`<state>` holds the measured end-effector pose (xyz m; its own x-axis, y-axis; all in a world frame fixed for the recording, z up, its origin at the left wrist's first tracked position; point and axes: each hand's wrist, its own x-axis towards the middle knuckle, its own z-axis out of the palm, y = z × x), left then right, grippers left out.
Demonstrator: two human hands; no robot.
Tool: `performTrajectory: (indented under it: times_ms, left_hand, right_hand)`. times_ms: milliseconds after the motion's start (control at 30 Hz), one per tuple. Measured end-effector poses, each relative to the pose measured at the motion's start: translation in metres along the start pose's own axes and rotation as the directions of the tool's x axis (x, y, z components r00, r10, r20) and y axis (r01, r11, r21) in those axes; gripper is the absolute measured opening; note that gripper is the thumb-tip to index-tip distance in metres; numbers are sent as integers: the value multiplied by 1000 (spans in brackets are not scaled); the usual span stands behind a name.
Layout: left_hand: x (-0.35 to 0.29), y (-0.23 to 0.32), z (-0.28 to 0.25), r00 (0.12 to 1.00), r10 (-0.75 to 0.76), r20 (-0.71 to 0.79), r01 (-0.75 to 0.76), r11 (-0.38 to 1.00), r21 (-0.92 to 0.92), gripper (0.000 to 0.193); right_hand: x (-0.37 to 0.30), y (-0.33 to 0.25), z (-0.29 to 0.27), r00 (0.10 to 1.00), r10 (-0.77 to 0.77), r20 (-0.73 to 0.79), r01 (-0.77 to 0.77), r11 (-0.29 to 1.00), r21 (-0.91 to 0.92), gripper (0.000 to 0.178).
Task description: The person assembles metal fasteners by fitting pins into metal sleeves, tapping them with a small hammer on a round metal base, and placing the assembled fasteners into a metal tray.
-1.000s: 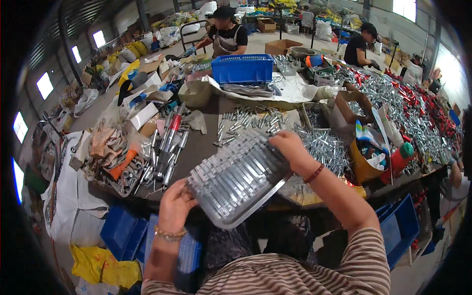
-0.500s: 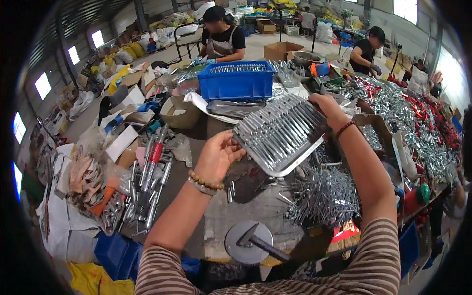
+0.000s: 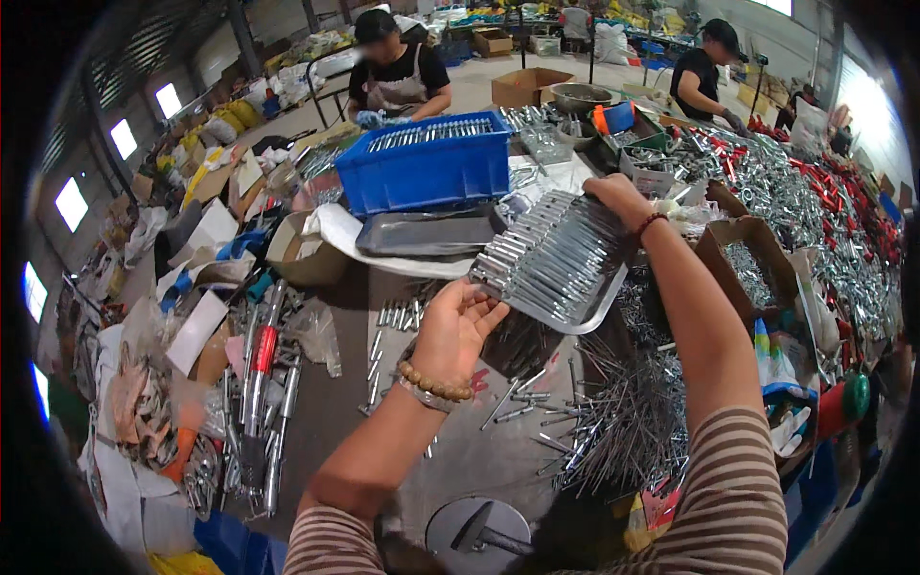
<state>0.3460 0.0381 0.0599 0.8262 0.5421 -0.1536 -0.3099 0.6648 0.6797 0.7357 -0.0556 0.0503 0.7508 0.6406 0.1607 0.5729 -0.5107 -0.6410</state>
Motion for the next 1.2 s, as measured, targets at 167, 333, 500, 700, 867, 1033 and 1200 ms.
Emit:
performTrajectory:
  times_ms: [167, 333, 500, 700, 867, 1033, 1200]
  left_hand:
    - [7, -3, -7, 1000, -4, 11, 4, 1000, 10, 19]
    - [13, -17, 0, 999, -15, -44, 14, 1000, -18, 15]
    - [19, -25, -2, 998, -6, -61, 4, 999, -37, 14]
    - [26, -33, -7, 994, -46, -96, 35, 993, -115, 14]
    - [30, -33, -11, 991, -16, -130, 3, 995, -101, 13]
    - [34, -41, -13, 992, -37, -118, 24, 994, -105, 17]
    - [31, -40, -11, 990, -25, -137, 14, 996, -83, 22]
  right_hand:
    - [-3, -19, 24, 994, 113, -15, -111, 991, 74, 50]
    - [17, -9, 28, 990, 87, 109, -79, 994, -75, 69]
    - [22, 0, 34, 996, -35, 82, 35, 999, -5, 67]
    - [25, -6, 39, 994, -32, 103, 23, 996, 81, 70]
    - [28, -17, 51, 994, -61, 94, 50, 993, 109, 69]
    - [35, -9, 56, 995, -67, 67, 62, 995, 82, 68]
    - [21, -23, 53, 994, -106, 31, 105, 994, 41, 67]
